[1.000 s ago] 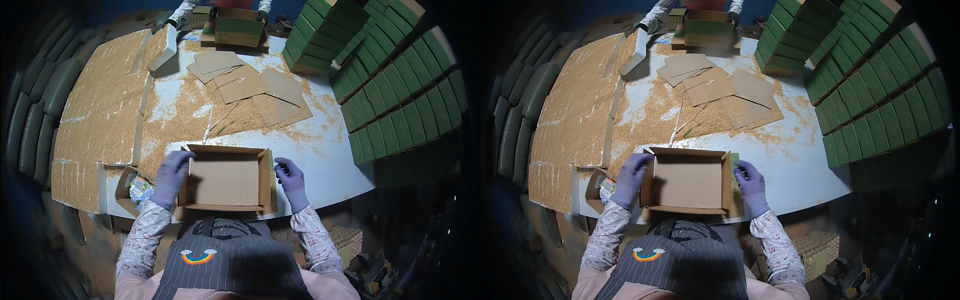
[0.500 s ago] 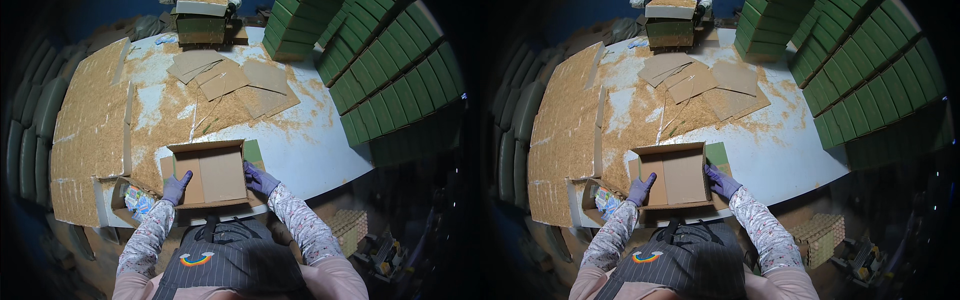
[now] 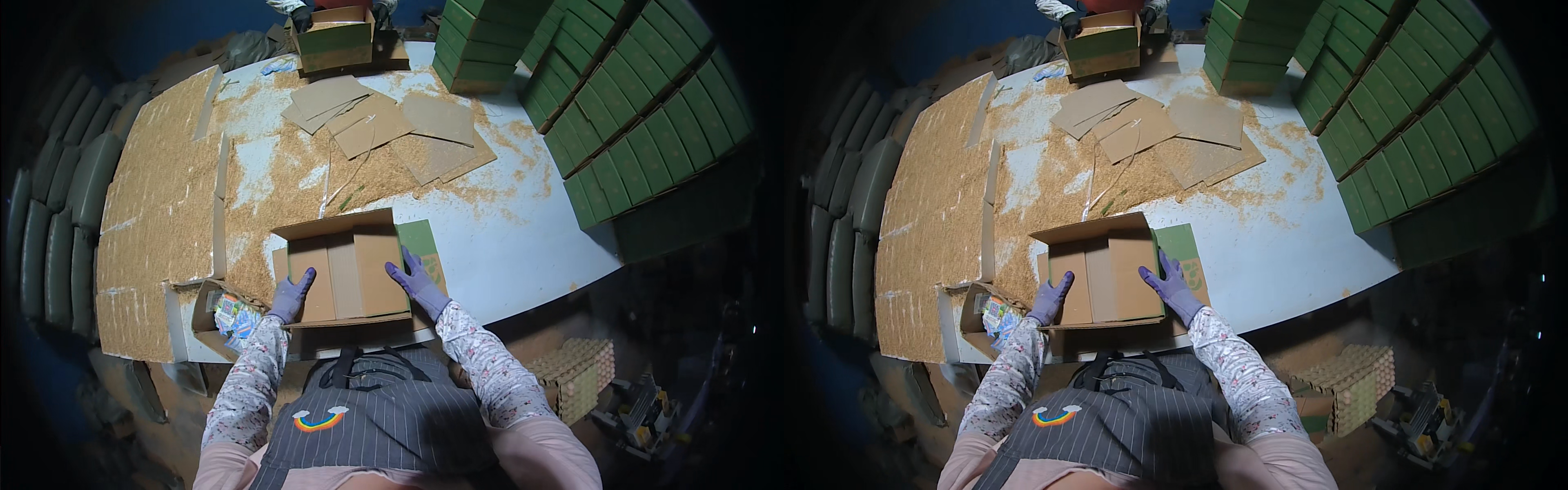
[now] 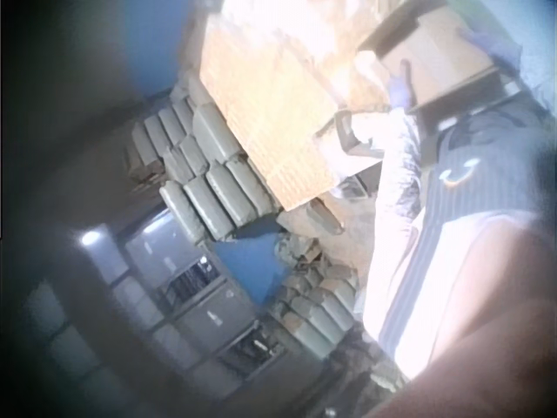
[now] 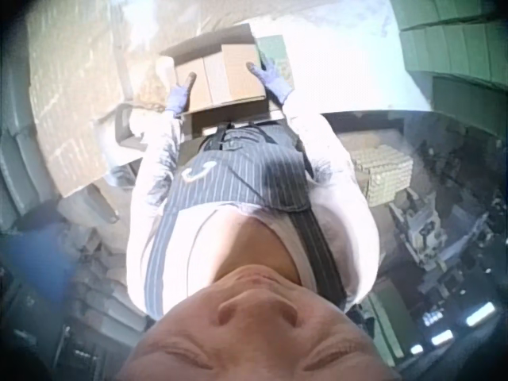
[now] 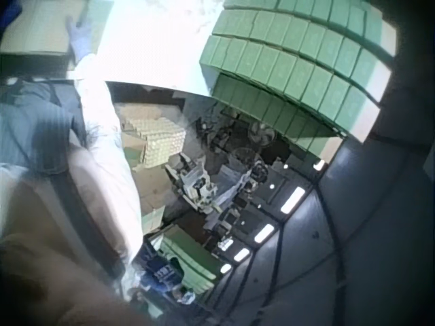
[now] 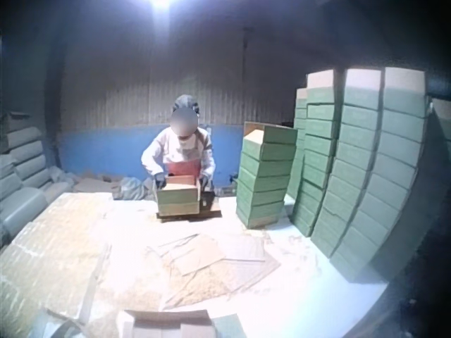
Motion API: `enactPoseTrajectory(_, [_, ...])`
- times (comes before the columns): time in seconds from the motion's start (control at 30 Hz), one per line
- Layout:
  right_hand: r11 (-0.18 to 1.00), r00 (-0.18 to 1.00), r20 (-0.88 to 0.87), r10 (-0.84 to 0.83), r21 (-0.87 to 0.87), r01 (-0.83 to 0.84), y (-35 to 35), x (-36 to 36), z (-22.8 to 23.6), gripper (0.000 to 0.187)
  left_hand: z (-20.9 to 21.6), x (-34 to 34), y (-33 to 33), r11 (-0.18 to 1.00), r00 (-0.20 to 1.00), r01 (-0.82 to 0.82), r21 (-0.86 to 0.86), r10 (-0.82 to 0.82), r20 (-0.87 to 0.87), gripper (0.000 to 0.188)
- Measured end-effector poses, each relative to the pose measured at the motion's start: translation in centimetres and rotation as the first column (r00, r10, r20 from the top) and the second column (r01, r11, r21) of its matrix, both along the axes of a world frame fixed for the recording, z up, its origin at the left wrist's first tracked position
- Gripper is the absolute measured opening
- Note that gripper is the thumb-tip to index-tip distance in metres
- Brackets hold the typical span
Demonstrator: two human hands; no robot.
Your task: The person folds green cardboard boxes and places a white tray filled with sawdust or similar processing material into each box.
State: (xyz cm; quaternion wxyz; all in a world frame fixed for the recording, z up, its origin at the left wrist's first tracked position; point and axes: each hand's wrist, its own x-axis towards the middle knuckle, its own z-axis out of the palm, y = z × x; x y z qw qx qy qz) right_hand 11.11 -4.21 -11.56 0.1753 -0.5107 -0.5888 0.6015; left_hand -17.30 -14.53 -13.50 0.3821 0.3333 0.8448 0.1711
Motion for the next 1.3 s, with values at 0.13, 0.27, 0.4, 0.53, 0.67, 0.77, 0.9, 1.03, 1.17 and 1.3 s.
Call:
enactPoseTrajectory(0.13, [0.991,0.972,-0.194,-0.136,-0.027,0.133,-0.8,2.0,0.2,0.090,1.0,1.5,0.3,0.984,0.992,0.022,0.176,-0.043,0.115,0.077])
enactPoseTrajectory(0.27, [0.898,0.736,-0.517,-0.436,-0.307,0.317,0.0,7.0,2.6,0.071,2.9,4.7,-0.9,0.902,0.934,-0.024,0.431,-0.133,0.330,0.075])
enactPoseTrajectory(0.4, [0.712,0.403,-0.638,-0.656,-0.347,0.611,0.8,18.3,-0.7,0.055,2.1,8.4,-5.6,0.676,0.643,0.737,0.010,-0.696,-0.319,0.108])
enactPoseTrajectory(0.53, [0.553,0.273,-0.587,-0.762,-0.371,0.746,1.2,25.5,-3.5,0.060,-0.4,8.5,-9.2,0.491,0.362,0.856,-0.163,-0.793,-0.491,0.104])
enactPoseTrajectory(0.67, [0.437,0.330,-0.366,-0.870,-0.267,0.859,0.2,27.9,-2.9,0.058,-2.8,7.4,-11.7,0.436,0.278,0.890,-0.135,-0.753,-0.597,0.080])
enactPoseTrajectory(0.77, [0.169,0.267,-0.569,-0.778,0.220,0.961,-1.1,31.4,-1.7,0.049,-0.9,7.3,-11.6,0.363,0.205,0.927,-0.089,-0.693,-0.691,0.057])
enactPoseTrajectory(0.9, [0.324,0.764,-0.240,-0.599,0.799,0.506,-3.3,17.8,14.1,0.045,11.2,5.2,-8.8,0.390,0.443,0.891,0.232,-0.637,-0.631,0.047])
enactPoseTrajectory(1.03, [0.365,0.867,0.498,0.025,0.803,-0.472,-0.4,5.9,17.1,0.054,19.7,2.1,-1.0,0.776,0.795,0.601,0.192,-0.606,-0.041,0.038])
enactPoseTrajectory(1.17, [0.275,0.871,0.483,0.092,0.828,-0.489,2.8,2.7,12.7,0.055,19.6,-3.9,4.7,0.795,0.736,0.574,0.196,-0.606,0.303,0.044])
enactPoseTrajectory(1.3, [0.127,0.939,0.331,0.096,0.931,-0.342,0.6,2.7,12.6,0.033,19.2,-4.9,3.7,0.877,0.705,0.403,0.261,-0.479,0.523,0.043])
